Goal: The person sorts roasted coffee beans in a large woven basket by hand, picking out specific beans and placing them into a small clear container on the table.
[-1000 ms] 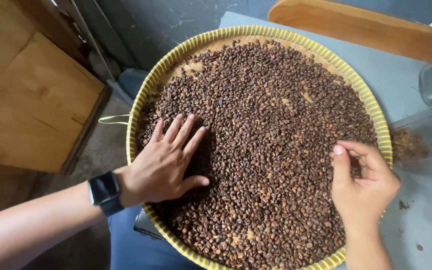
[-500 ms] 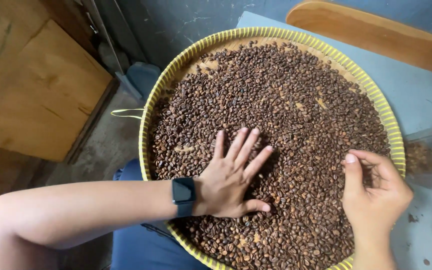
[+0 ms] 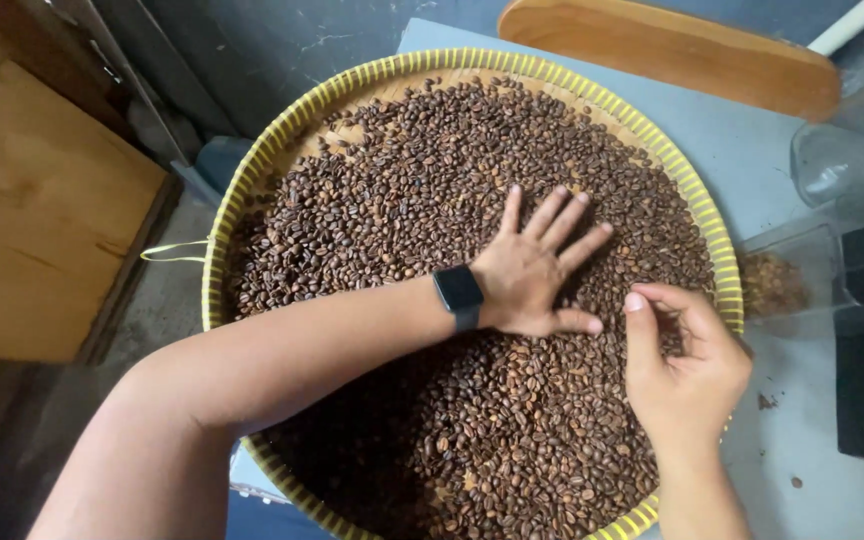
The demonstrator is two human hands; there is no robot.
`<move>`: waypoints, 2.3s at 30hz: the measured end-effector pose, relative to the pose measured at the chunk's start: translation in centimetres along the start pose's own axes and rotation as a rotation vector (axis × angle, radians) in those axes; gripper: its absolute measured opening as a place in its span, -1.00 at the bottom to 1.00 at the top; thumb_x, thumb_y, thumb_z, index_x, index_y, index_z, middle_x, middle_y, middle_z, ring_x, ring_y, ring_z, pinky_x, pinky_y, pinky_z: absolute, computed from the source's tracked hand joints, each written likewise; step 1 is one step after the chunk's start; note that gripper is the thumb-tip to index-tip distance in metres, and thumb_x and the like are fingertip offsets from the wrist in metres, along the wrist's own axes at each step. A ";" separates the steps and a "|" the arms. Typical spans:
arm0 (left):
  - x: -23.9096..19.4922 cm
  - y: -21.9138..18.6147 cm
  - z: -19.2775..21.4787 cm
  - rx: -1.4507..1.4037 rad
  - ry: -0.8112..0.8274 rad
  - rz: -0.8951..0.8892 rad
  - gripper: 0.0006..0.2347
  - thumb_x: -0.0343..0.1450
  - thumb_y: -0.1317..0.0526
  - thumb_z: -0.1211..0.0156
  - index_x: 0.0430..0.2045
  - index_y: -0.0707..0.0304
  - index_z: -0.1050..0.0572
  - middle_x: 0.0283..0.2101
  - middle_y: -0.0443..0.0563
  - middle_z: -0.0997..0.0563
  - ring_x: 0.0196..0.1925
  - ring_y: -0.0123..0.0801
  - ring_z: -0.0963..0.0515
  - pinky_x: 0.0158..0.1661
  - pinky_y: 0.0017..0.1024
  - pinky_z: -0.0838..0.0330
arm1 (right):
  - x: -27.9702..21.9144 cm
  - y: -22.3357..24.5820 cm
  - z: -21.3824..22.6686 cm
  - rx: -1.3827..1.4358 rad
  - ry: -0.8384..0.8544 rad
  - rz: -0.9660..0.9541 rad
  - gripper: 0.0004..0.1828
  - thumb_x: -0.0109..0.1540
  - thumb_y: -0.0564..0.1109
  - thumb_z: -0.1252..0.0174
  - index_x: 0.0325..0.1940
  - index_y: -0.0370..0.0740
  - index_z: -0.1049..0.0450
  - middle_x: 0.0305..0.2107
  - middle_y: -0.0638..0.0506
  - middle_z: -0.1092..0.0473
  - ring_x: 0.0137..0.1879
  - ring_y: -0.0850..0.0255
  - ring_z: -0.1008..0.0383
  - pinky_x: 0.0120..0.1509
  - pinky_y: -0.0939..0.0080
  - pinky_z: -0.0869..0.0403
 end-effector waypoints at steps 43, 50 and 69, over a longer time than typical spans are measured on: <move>-1.3 14.5 -3.2 -0.092 -0.177 0.318 -0.10 0.33 -0.50 0.68 0.49 0.12 0.19 0.52 0.41 0.22 0.54 0.29 0.28 0.29 0.47 0.37 | 0.3 -1.9 -1.0 -0.193 0.168 -0.224 -0.91 0.29 -0.15 -0.27 -0.13 -0.10 -0.63 -0.28 0.17 -0.58 -0.20 0.40 -0.52 0.03 0.40 -0.46; -1.4 14.6 -3.5 -0.087 -0.223 0.311 -0.12 0.34 -0.49 0.69 0.48 0.09 0.16 0.52 0.41 0.16 0.54 0.30 0.23 0.29 0.49 0.38 | 0.1 -2.7 -1.2 -0.124 0.103 -0.293 -0.93 0.31 -0.20 -0.27 -0.13 -0.15 -0.62 -0.28 0.14 -0.56 -0.20 0.43 -0.47 0.00 0.44 -0.44; -1.8 14.4 -3.6 -0.161 -0.225 0.339 -0.15 0.36 -0.50 0.33 0.48 0.02 -0.03 0.54 0.39 0.12 0.58 0.25 0.25 0.34 0.45 0.41 | 14.2 -8.3 -7.4 -0.555 0.391 0.012 -0.81 0.25 -0.16 -0.22 -0.09 -0.07 -0.68 -0.34 0.03 -0.56 -0.11 0.03 -0.58 0.05 0.00 -0.53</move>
Point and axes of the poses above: each hand's wrist, its own x-axis towards the middle knuckle, its own z-axis out of the back of the hand, y = z × x, the point moved 2 cm from there along x, towards the middle knuckle
